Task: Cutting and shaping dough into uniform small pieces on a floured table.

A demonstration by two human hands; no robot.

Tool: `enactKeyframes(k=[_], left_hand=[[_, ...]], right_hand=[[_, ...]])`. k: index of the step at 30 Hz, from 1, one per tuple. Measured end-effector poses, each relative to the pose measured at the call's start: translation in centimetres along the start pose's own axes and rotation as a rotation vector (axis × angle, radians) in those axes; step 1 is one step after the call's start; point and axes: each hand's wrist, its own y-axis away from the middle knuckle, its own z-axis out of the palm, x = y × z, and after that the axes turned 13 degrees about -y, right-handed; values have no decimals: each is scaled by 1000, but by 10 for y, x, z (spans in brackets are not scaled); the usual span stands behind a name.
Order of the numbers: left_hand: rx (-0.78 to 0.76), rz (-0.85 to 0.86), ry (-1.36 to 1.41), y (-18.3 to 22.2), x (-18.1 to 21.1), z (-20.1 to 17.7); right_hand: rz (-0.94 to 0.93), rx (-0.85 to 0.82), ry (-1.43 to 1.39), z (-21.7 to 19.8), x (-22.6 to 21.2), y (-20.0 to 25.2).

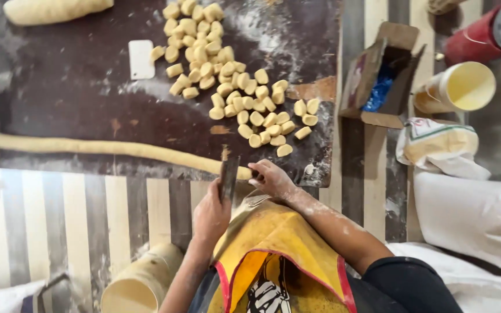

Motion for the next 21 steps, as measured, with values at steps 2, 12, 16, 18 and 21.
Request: enactKeyframes(k=[2,12,16,18,21], left_hand=[[9,3,6,8,11,4],[-66,-65,-123,20,45,23],[-48,-40,-116,14,38,41],[-127,-74,-93,-2,39,45],[-198,-99,-62,-16,42,39]], right_hand=[[4,9,23,-2,-8,-5],[-1,13,154,-1,-23,-8],[3,-20,163,-2,-24,-7],[61,-20,185,-1,-33,-9],[141,9,234,5,-38,-8]])
